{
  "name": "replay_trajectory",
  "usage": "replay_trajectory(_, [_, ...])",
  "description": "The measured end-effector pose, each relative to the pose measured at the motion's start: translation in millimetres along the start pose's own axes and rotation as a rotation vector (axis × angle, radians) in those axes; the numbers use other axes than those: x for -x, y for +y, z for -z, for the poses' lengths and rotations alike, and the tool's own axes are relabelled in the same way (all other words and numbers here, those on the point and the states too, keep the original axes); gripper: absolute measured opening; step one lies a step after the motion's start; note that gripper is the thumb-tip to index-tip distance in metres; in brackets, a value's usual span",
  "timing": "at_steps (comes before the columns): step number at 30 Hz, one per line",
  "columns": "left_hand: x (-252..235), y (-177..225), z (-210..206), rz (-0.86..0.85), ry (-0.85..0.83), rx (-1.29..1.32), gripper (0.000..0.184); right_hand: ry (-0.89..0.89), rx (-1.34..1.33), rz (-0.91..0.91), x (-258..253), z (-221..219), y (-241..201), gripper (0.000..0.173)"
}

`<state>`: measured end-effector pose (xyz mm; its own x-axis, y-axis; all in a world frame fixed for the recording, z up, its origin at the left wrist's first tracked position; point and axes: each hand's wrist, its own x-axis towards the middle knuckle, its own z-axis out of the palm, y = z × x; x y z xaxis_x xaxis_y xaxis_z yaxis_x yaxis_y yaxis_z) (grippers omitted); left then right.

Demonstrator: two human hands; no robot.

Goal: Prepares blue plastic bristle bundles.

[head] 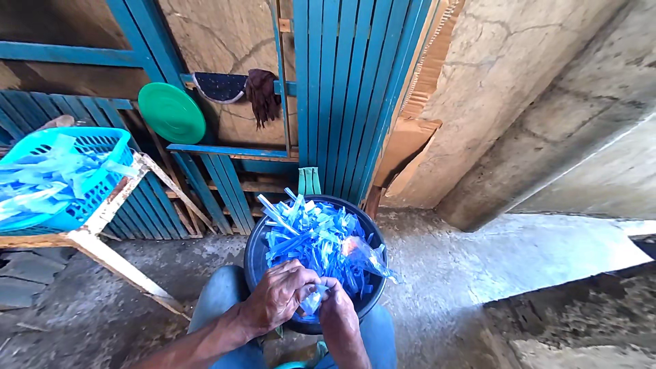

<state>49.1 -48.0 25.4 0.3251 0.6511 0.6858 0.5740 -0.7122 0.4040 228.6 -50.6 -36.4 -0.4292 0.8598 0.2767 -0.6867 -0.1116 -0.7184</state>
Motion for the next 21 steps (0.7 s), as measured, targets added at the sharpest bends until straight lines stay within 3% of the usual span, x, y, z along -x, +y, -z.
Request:
replay_trajectory(5, [-2.2,0.8,1.3,0.022,-0.066,-0.013,0.021,0.027,0.205,0.084,-5.9,-7.6,-11.6,0.035])
replay_trajectory(8, [-2.9,1.8,1.6,0.109,-0.053,0.121,0.024,0.079,0.204,0.066,-6.6,-11.0,-13.2,0.022])
replay_trajectory(14, [-7.4,11.0,4.9,0.346,0.047,0.462,0.017,0.051,0.145,0.010,-4.4,-8.2,-11.4,0.015])
replay_trajectory(21, [-9.4,8.8,10.4,0.367,0.068,0.538,0.016,0.021,0.067,-0.003,-3.6,-3.8,-7.3,0.021])
